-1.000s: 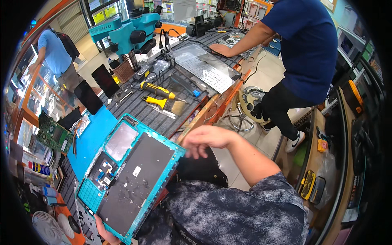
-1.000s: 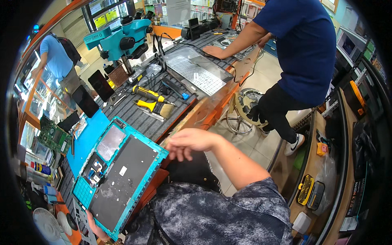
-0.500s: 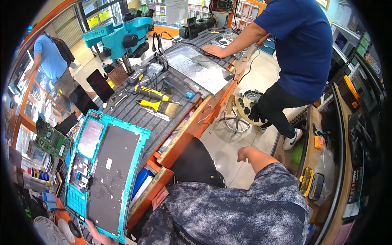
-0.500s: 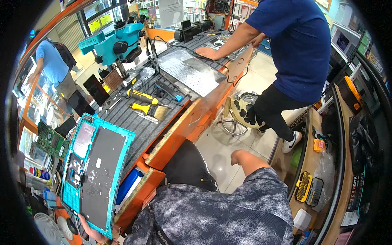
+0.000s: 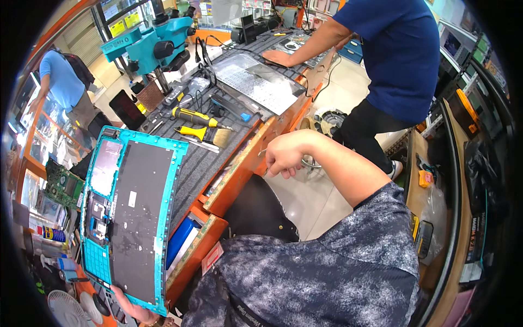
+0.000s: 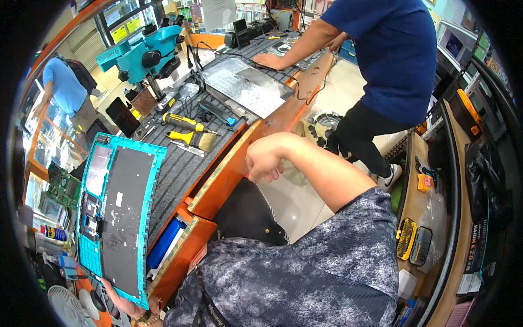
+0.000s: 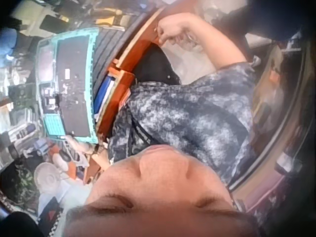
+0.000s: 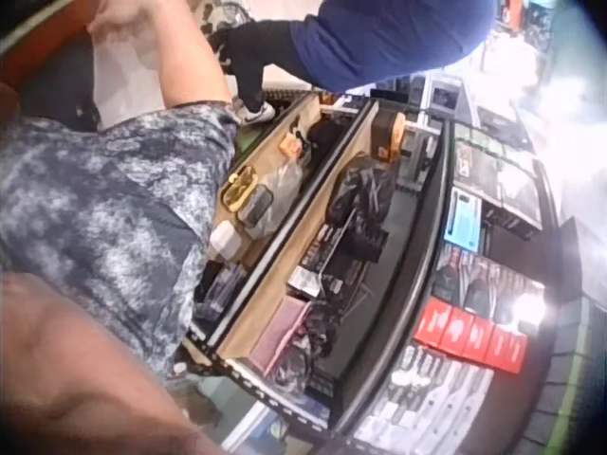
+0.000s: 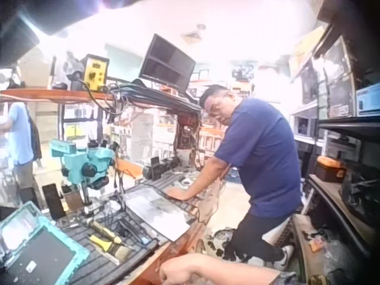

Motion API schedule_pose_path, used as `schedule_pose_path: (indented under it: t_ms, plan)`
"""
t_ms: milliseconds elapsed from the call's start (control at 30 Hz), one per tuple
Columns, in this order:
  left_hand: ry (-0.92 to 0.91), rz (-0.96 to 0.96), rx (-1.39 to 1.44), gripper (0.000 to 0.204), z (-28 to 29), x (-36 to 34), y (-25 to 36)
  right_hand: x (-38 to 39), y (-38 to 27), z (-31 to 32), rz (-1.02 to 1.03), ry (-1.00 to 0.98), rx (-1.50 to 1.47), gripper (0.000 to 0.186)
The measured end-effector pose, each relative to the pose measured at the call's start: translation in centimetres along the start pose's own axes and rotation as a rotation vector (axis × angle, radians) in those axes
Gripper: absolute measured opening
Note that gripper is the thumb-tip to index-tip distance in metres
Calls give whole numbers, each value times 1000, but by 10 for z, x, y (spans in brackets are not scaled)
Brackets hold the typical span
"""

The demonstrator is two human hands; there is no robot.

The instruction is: The person disassembles a laptop chassis by removing internal components and a keyboard mesh, then cleans the detached keyboard with a brush and begins reassembling parts into the frame.

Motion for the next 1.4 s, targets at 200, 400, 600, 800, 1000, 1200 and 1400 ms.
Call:
schedule_pose_path:
  t_ms: [200,400,600,800,1000,1200,1400]
  plan:
    - [-94,98,137,63,-60,20,-3,-12,-94,-5,660,190,-115,55]
    - [-404,207,363,69,-104,18,-23,-53,-199,-70,1094,322,-994,63]
    - [-164,127,283,77,-95,25,-45,-87,-243,-94,1074,264,-1504,32]
    - [10,-507,-113,72,-35,4,-55,-90,-225,-83,1057,110,-1554,29]
    - [-92,-659,-62,70,-64,-9,-16,-95,-200,-76,1103,-20,-1480,31]
    - [-509,-137,375,71,-126,-1,22,-106,-198,-64,1114,-39,-1470,26]
    - [-591,312,420,69,-152,-4,-6,-103,-189,-44,993,-24,-1473,49]
Point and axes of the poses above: each hand's wrist, its own x-axis away from the middle knuckle, its own z-axis out of the back of the hand, y = z × x, the point moved 1 cm from there along -x, towards the middle knuckle, and after that the axes turned 9 degrees about x, right-handed, at the moved point
